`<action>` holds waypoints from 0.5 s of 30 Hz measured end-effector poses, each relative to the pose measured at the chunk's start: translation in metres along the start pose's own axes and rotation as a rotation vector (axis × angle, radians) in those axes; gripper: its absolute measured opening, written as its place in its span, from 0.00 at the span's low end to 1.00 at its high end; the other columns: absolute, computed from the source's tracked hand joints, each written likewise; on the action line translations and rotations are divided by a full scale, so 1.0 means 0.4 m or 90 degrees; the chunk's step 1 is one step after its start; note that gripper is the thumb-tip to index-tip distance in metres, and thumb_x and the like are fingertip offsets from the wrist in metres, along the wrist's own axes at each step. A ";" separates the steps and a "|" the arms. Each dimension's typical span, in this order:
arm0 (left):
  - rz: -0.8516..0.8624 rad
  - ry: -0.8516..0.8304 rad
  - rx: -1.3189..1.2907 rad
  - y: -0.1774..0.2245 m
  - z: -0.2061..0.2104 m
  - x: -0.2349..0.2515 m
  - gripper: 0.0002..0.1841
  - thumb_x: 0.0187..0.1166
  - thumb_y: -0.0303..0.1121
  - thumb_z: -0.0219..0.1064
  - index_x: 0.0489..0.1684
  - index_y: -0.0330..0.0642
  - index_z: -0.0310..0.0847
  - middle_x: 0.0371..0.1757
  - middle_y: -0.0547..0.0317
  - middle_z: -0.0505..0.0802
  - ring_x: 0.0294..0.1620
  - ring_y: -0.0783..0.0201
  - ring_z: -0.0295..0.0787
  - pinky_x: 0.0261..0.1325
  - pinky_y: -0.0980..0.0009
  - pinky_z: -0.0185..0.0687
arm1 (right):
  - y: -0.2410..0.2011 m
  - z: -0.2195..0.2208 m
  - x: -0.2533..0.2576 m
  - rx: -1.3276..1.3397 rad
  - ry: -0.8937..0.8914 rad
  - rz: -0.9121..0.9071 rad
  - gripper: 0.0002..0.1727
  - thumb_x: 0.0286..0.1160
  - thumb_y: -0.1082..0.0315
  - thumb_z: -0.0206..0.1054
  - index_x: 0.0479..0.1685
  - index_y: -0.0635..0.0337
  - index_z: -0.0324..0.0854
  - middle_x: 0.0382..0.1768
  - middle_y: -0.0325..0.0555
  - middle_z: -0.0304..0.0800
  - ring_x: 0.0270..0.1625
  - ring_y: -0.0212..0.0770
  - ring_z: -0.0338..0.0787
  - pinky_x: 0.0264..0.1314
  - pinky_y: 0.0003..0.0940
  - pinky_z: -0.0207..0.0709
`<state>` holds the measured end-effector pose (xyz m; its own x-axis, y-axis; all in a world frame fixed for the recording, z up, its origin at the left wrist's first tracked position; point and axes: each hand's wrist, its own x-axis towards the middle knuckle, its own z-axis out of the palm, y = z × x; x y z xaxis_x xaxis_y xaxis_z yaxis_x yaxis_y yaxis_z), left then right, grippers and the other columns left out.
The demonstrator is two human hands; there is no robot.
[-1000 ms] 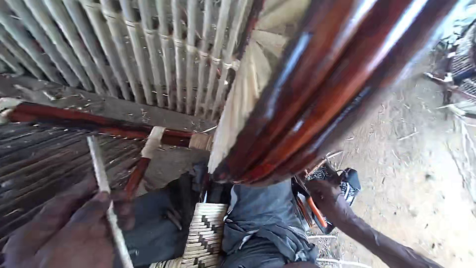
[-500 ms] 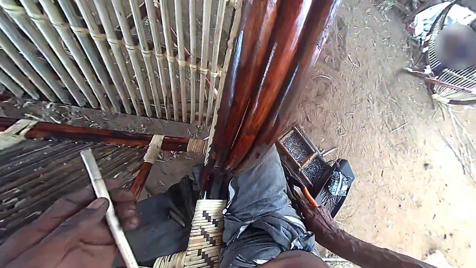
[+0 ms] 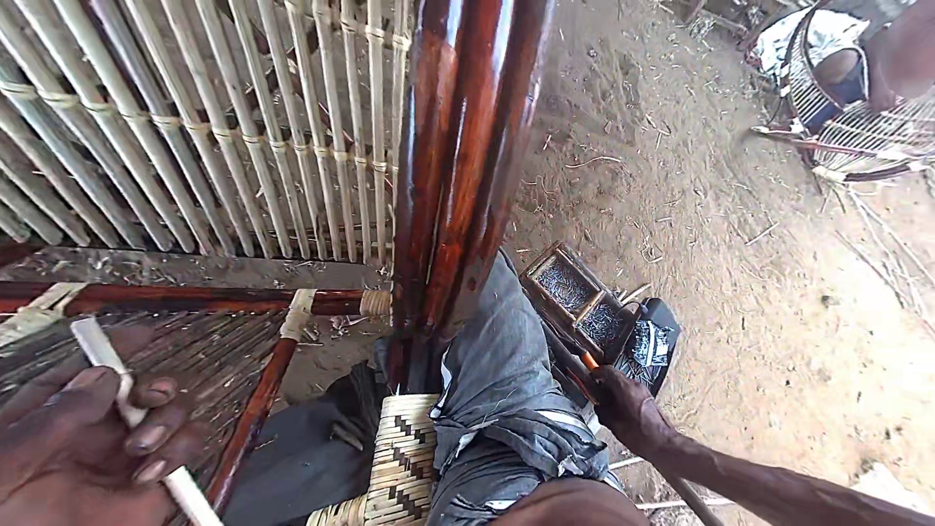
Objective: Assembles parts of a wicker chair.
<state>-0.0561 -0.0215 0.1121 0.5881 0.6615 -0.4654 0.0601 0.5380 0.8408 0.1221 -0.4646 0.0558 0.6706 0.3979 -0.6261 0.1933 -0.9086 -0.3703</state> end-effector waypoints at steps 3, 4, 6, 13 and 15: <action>0.021 -0.033 -0.054 0.000 -0.028 0.004 0.18 0.93 0.31 0.32 0.57 0.46 0.72 0.31 0.67 0.88 0.14 0.78 0.78 0.14 0.85 0.74 | 0.047 -0.046 0.001 -0.010 0.011 -0.026 0.28 0.70 0.66 0.68 0.73 0.57 0.77 0.44 0.54 0.90 0.43 0.53 0.91 0.51 0.56 0.84; 0.015 -0.045 -0.067 0.003 -0.035 0.004 0.19 0.93 0.30 0.32 0.57 0.47 0.72 0.32 0.66 0.89 0.14 0.78 0.78 0.15 0.85 0.76 | 0.078 -0.052 0.005 -0.027 0.021 -0.042 0.28 0.71 0.65 0.67 0.74 0.58 0.76 0.43 0.54 0.91 0.42 0.53 0.91 0.50 0.57 0.84; -0.001 -0.056 -0.078 0.011 -0.044 0.002 0.19 0.93 0.31 0.32 0.55 0.48 0.73 0.31 0.66 0.89 0.13 0.78 0.78 0.15 0.85 0.76 | 0.140 -0.055 0.011 -0.079 0.054 -0.068 0.28 0.71 0.64 0.67 0.74 0.57 0.77 0.46 0.54 0.91 0.41 0.54 0.92 0.47 0.57 0.85; 0.023 -0.070 -0.044 0.021 -0.021 -0.007 0.19 0.93 0.32 0.33 0.60 0.50 0.72 0.31 0.66 0.88 0.14 0.77 0.78 0.15 0.84 0.75 | 0.109 0.016 0.008 -0.228 0.204 -0.274 0.23 0.71 0.71 0.68 0.69 0.56 0.83 0.59 0.58 0.88 0.64 0.60 0.87 0.66 0.57 0.81; 0.022 -0.043 -0.010 0.032 -0.002 -0.015 0.18 0.94 0.33 0.31 0.60 0.51 0.71 0.28 0.67 0.87 0.11 0.78 0.76 0.12 0.84 0.72 | 0.042 0.051 -0.006 -0.161 0.077 -0.295 0.21 0.77 0.74 0.61 0.70 0.59 0.82 0.58 0.59 0.90 0.61 0.59 0.91 0.62 0.56 0.85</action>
<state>-0.0595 -0.0185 0.1254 0.6424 0.6438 -0.4157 0.0261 0.5237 0.8515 0.1091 -0.4783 0.0369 0.5486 0.7601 -0.3482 0.6447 -0.6498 -0.4027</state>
